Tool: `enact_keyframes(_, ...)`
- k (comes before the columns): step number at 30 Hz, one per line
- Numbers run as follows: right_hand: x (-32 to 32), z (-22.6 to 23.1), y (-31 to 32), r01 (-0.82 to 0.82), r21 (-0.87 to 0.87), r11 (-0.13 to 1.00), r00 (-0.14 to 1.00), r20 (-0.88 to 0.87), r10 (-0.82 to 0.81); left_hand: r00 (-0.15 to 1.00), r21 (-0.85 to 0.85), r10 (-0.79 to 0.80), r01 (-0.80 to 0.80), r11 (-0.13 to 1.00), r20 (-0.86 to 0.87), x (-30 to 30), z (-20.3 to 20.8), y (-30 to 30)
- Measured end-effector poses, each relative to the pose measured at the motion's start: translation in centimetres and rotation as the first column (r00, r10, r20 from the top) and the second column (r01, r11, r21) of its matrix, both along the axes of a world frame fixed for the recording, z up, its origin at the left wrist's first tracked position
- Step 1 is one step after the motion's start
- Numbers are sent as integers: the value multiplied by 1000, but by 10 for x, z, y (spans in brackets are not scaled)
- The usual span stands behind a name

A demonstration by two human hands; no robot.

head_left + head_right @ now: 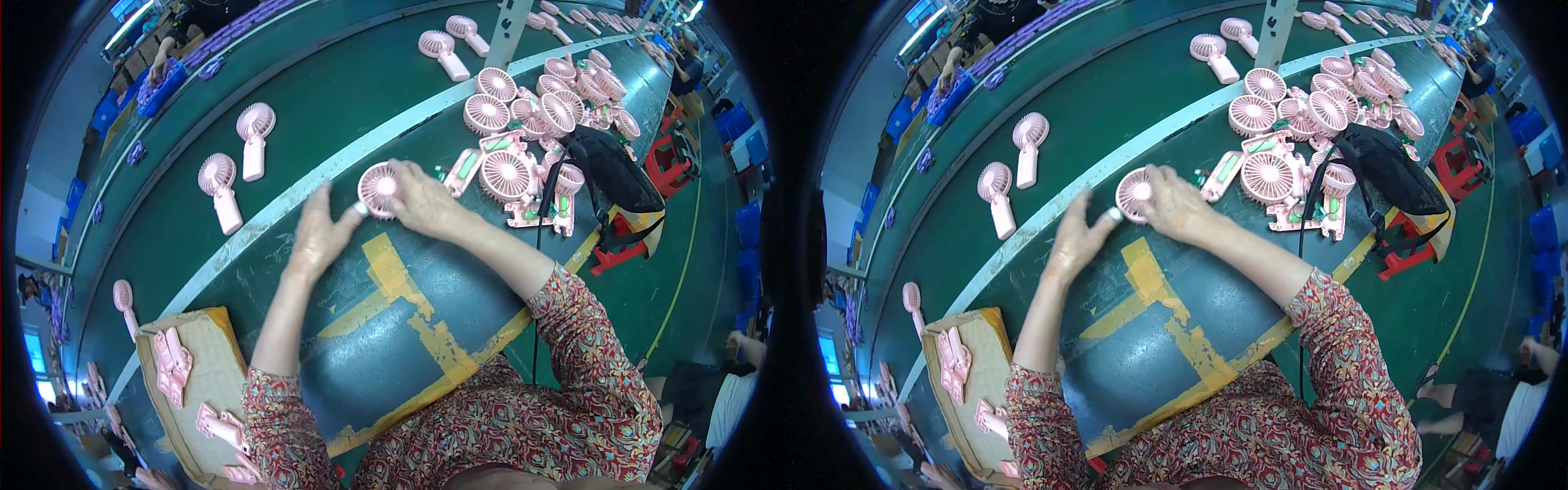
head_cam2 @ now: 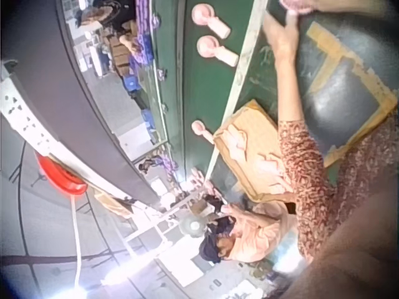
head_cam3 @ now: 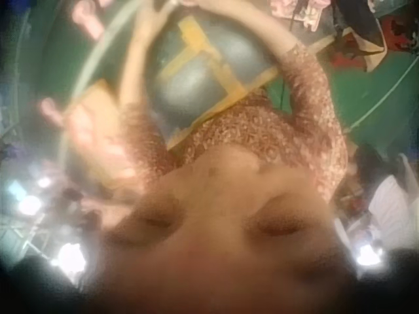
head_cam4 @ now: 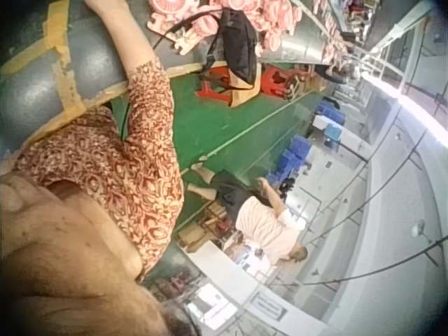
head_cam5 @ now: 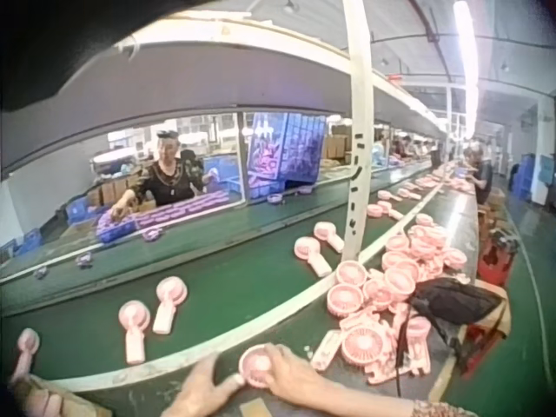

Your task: Assembling mini portable fans on a production line by attaching the back cover.

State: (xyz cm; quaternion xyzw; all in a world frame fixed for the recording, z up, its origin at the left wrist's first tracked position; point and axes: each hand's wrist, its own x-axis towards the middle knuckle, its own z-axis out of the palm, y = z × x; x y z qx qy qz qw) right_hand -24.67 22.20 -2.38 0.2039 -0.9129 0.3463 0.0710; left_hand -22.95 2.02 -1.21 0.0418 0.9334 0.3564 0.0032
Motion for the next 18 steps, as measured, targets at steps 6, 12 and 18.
enact_keyframes(6,72,13,-26,-250,-172,953,951,143,275,968,217,-134,86,972,214,62,14,-12)
enact_keyframes(12,104,43,-19,-525,-51,850,814,261,519,919,230,-51,-43,972,390,135,15,-34)
enact_keyframes(18,74,18,0,-629,426,651,769,220,600,945,308,112,-210,928,306,176,21,-30)
